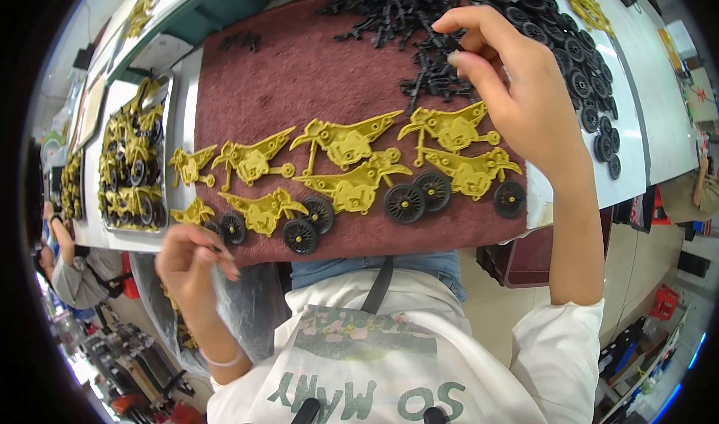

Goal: The person assembles toy motorcycles by attaching wheels and handlebars to plastic frame pieces, pressing the frame halves together, and placing the completed motorcycles onto a metal tray.

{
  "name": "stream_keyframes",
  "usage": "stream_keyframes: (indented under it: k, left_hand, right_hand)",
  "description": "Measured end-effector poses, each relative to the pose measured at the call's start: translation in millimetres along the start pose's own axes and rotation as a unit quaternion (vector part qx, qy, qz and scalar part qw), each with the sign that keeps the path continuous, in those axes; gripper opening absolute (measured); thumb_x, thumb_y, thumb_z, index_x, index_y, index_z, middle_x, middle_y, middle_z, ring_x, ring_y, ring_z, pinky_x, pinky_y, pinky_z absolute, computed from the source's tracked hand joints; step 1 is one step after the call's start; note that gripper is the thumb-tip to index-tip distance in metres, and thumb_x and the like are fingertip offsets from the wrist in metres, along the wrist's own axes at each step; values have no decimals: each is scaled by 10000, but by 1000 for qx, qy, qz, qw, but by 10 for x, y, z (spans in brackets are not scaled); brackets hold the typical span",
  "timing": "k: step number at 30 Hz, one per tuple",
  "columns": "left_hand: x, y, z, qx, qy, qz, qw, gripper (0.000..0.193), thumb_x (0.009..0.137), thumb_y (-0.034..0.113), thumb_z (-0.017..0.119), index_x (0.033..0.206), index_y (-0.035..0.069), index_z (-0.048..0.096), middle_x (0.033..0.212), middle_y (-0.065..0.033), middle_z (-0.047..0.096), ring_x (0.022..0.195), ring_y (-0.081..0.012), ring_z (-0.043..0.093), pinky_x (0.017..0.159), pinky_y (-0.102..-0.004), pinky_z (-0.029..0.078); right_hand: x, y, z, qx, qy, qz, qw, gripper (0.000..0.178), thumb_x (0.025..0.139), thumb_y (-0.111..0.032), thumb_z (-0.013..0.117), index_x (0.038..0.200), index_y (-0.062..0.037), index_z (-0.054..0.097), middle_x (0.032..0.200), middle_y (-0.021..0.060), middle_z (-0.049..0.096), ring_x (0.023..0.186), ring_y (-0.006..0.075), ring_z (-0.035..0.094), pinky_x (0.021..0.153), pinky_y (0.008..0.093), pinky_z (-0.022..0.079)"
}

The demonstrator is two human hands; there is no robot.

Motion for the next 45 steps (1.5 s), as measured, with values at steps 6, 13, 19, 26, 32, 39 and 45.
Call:
stream_keyframes:
  k: [6, 13, 19, 26, 32, 39, 45]
  left_hand:
    - [-365, -405, 227, -18, 78, -44, 996, 145, 961, 0, 586, 1074, -55, 512, 817, -172, 685, 608, -160, 642, 562, -256, 534]
    - [-520, -516, 36, 119, 131, -54, 983, 138, 963, 68, 627, 941, -26, 529, 692, -109, 649, 509, -139, 573, 492, -240, 457]
    - [-364, -211, 284, 439, 82, 143, 883, 242, 912, 157, 699, 782, 24, 544, 596, -84, 493, 444, -228, 497, 427, -315, 370]
    - [-264, -131, 500, 542, 63, 199, 814, 234, 830, 134, 742, 732, 72, 539, 603, -48, 409, 458, -209, 465, 422, -325, 347]
    - [-250, -114, 568, 569, 51, 191, 798, 200, 813, 109, 726, 732, 81, 545, 604, -39, 417, 456, -201, 467, 426, -316, 343]
    - [-232, -86, 598, 581, 45, 180, 793, 160, 804, 98, 712, 750, 85, 563, 601, -46, 433, 451, -206, 488, 424, -322, 356]
    - [-208, -89, 594, 577, 42, 166, 798, 157, 808, 100, 707, 749, 88, 562, 598, -45, 440, 441, -204, 492, 421, -323, 364]
  right_hand:
    - [-184, -496, 391, 31, -103, -65, 992, 225, 800, 72, 628, 1005, -7, 681, 870, 103, 668, 741, 198, 621, 666, 287, 474]
    - [-328, -680, 635, 39, -155, -75, 984, 247, 737, 54, 653, 976, 4, 694, 889, 124, 681, 808, 251, 637, 754, 315, 481]
    - [-366, -774, 680, 50, -155, -91, 982, 246, 725, 50, 656, 962, 2, 700, 881, 121, 687, 810, 257, 645, 742, 323, 482]
    - [-400, -767, 700, 71, -162, -82, 981, 250, 711, 38, 665, 955, 4, 703, 874, 122, 691, 795, 251, 646, 735, 323, 485]
    - [-358, -723, 753, 89, -174, -64, 979, 190, 724, -20, 716, 914, -3, 713, 838, 107, 672, 763, 232, 641, 698, 314, 485]
    - [31, -932, 1332, 132, -248, -141, 949, 192, 704, -6, 760, 892, 3, 722, 792, 89, 669, 675, 166, 634, 616, 282, 487]
    - [183, -994, 1784, 115, -363, -101, 919, 232, 661, -13, 782, 834, 60, 646, 683, 119, 654, 602, 172, 625, 566, 303, 465]
Point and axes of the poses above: each hand's wrist, its own x-axis towards the middle knuckle, its own z-axis out of the palm, y = z × x, the point moved 9 cm from there along x, towards the middle knuckle
